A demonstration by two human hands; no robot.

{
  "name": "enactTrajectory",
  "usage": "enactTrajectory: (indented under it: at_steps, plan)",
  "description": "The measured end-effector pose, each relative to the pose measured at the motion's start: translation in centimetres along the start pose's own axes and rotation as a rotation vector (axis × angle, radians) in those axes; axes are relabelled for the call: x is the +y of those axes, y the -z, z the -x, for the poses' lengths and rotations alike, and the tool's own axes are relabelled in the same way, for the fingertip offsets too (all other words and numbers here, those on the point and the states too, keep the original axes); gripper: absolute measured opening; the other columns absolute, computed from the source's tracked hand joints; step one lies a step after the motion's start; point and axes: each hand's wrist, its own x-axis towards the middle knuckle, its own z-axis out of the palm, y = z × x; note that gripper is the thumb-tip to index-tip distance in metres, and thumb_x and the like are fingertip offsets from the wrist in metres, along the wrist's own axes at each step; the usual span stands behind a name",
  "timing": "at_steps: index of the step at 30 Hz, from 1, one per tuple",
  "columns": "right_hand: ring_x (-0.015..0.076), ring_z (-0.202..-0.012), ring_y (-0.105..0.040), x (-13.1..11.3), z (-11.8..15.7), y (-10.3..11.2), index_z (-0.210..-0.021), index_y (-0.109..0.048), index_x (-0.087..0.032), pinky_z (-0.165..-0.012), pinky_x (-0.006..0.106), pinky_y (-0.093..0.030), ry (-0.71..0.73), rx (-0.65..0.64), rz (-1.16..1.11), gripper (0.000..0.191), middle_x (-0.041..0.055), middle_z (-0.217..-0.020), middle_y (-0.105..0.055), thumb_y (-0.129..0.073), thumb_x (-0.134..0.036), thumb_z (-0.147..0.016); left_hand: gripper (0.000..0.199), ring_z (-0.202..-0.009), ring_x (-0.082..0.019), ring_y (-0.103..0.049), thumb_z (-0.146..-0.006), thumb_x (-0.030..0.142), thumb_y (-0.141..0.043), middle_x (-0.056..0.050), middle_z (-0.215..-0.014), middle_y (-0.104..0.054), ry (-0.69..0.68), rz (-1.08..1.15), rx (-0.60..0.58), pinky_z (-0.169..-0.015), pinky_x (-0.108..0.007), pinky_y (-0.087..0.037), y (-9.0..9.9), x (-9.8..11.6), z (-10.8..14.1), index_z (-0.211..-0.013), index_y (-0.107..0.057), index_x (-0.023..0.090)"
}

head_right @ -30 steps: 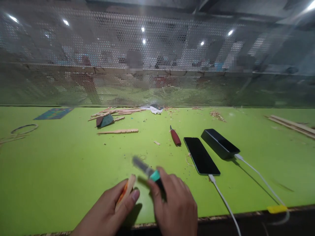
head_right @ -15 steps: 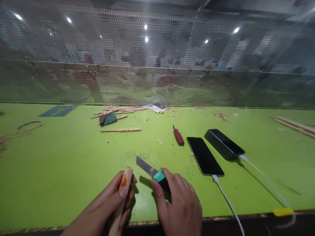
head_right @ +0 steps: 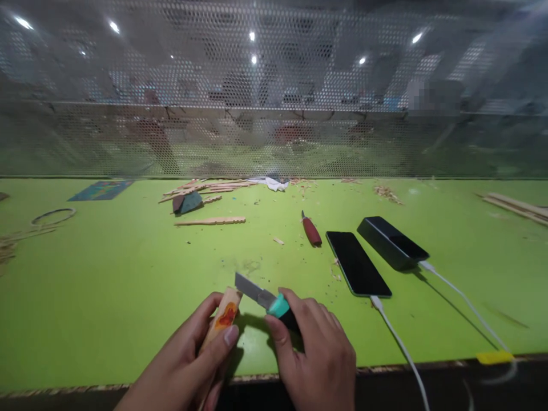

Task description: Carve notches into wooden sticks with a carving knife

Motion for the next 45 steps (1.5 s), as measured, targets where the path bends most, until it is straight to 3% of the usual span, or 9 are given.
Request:
enactTrajectory:
  at_steps: [5,9,15,29,38,45]
  plan:
    - [0.0207,-0.075,-0.066,0.1,0.0,0.6,-0.129,-0.065,-0.018,-0.068,0.032,-0.046,0.149,-0.113,-0.032,0.035,0.0037,-0.088,-0.073,-0.054,-0.044,-0.108,0.052,-0.045,-0.007,-0.037,-0.097,0.062,-0.061,0.010,-0.059,-0.046,-0.010,0.035,-0.005,-0.045,-0.017,-0.030,0.0,0.1,-0.1,-0.127,-0.053,0.020]
    - [0.0204,-0.072,-0.065,-0.2,-0.2,0.8,-0.130,-0.065,-0.017,-0.066,0.031,-0.046,0.185,-0.126,-0.058,0.036,0.0036,-0.084,-0.071,-0.052,-0.044,-0.109,0.047,-0.042,-0.008,-0.041,-0.095,0.061,-0.064,0.009,-0.057,-0.049,0.024,0.010,-0.016,-0.040,-0.016,-0.026,0.1,0.2,-0.1,-0.118,-0.057,0.021]
    - [0.0199,-0.072,-0.065,-0.5,-0.5,0.6,-0.128,-0.067,-0.017,-0.067,0.031,-0.046,0.161,-0.088,-0.043,0.038,0.0033,-0.084,-0.071,-0.053,-0.046,-0.109,0.047,-0.040,-0.008,-0.041,-0.098,0.061,-0.059,0.009,-0.057,-0.049,-0.004,-0.018,-0.012,-0.041,-0.016,-0.031,0.0,0.4,-0.1,-0.119,-0.059,0.020]
    - [0.0200,-0.072,-0.064,-0.4,-0.3,0.6,-0.131,-0.065,-0.018,-0.065,0.032,-0.044,0.170,-0.120,-0.052,0.037,0.0025,-0.084,-0.070,-0.052,-0.045,-0.109,0.057,-0.040,-0.009,-0.042,-0.094,0.060,-0.066,0.010,-0.054,-0.050,0.048,-0.006,0.022,-0.041,-0.016,-0.032,0.0,0.0,-0.3,-0.133,-0.052,0.020]
    - [0.0201,-0.074,-0.063,-0.8,-0.1,0.2,-0.131,-0.064,-0.018,-0.070,0.033,-0.042,0.137,-0.056,-0.023,0.038,0.0025,-0.084,-0.071,-0.052,-0.046,-0.109,0.049,-0.042,-0.010,-0.044,-0.102,0.067,-0.043,0.010,-0.056,-0.049,-0.017,-0.125,-0.003,-0.047,-0.020,-0.039,-0.3,0.3,-0.5,-0.113,-0.054,0.021]
    - [0.0218,-0.073,-0.064,-0.9,-0.2,-0.3,-0.128,-0.067,-0.019,-0.070,0.034,-0.042,0.070,-0.025,0.057,0.039,0.0032,-0.083,-0.071,-0.050,-0.049,-0.109,0.050,-0.043,-0.012,-0.044,-0.102,0.065,-0.046,0.009,-0.056,-0.049,-0.014,-0.159,-0.004,-0.045,-0.021,-0.035,-0.4,-0.2,-0.5,-0.125,-0.051,0.021]
